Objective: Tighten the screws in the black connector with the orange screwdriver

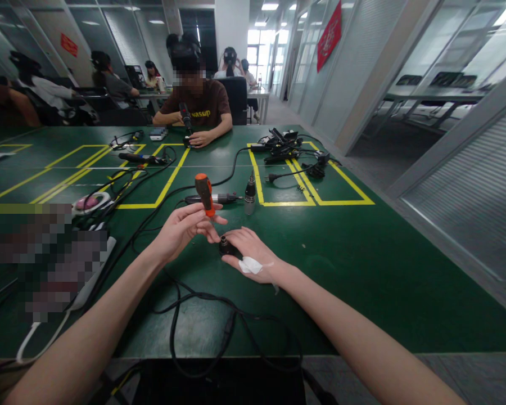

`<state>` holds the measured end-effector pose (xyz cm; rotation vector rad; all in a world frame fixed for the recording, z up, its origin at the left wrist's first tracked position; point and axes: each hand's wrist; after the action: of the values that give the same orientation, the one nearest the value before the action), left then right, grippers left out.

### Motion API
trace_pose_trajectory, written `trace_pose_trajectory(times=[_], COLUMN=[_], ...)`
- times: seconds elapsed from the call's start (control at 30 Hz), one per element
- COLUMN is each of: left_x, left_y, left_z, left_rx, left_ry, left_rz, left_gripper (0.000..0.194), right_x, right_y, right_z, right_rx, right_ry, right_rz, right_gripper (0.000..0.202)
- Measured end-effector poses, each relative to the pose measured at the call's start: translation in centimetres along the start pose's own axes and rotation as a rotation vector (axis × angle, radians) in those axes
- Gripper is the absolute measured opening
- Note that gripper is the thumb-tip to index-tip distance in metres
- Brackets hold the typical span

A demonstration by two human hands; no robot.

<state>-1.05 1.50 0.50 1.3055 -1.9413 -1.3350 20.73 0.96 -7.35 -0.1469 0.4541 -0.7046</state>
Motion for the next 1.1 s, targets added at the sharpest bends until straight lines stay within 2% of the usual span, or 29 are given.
trace_pose_trajectory(times=[0.2,0.43,0.6,0.9,1.1], left_x=[-0.17,0.01,-0.15,-0.03,-0.03], left_y=[-0.26,-0.05,-0.26,0.00,-0.35], left_z=[0.04,-0.05,0.04,-0.12,0.12], left_rx=[-0.009,0.012,-0.020,0.006,-0.004], left_ry=[0.004,0.010,0.011,0.013,0.019], left_rz=[-0.017,-0.015,-0.006,-0.014,-0.035], left_gripper=[0.042,0.051,0.045,0.051,0.046], right_x=[-0.06,-0.04,-0.04,-0.16,-0.10], right_y=[0.01,-0.03,-0.05,-0.28,-0.15], right_z=[-0.13,-0.25,-0.15,0.03,-0.03], right_rx=[0.007,0.013,0.014,0.020,0.016], right_ry=[-0.010,-0.001,-0.004,-0.009,-0.010], right_rz=[-0.015,-0.015,-0.012,-0.021,-0.013], right_gripper=[0.031,0.029,0.029,0.027,0.030])
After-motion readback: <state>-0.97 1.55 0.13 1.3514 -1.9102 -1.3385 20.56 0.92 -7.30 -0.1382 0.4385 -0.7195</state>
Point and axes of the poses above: each hand's wrist, its own x-axis away from the middle knuckle, its own z-axis out of the back of the hand, y = z × x, and after that the axes turned 13 degrees about x, right-handed
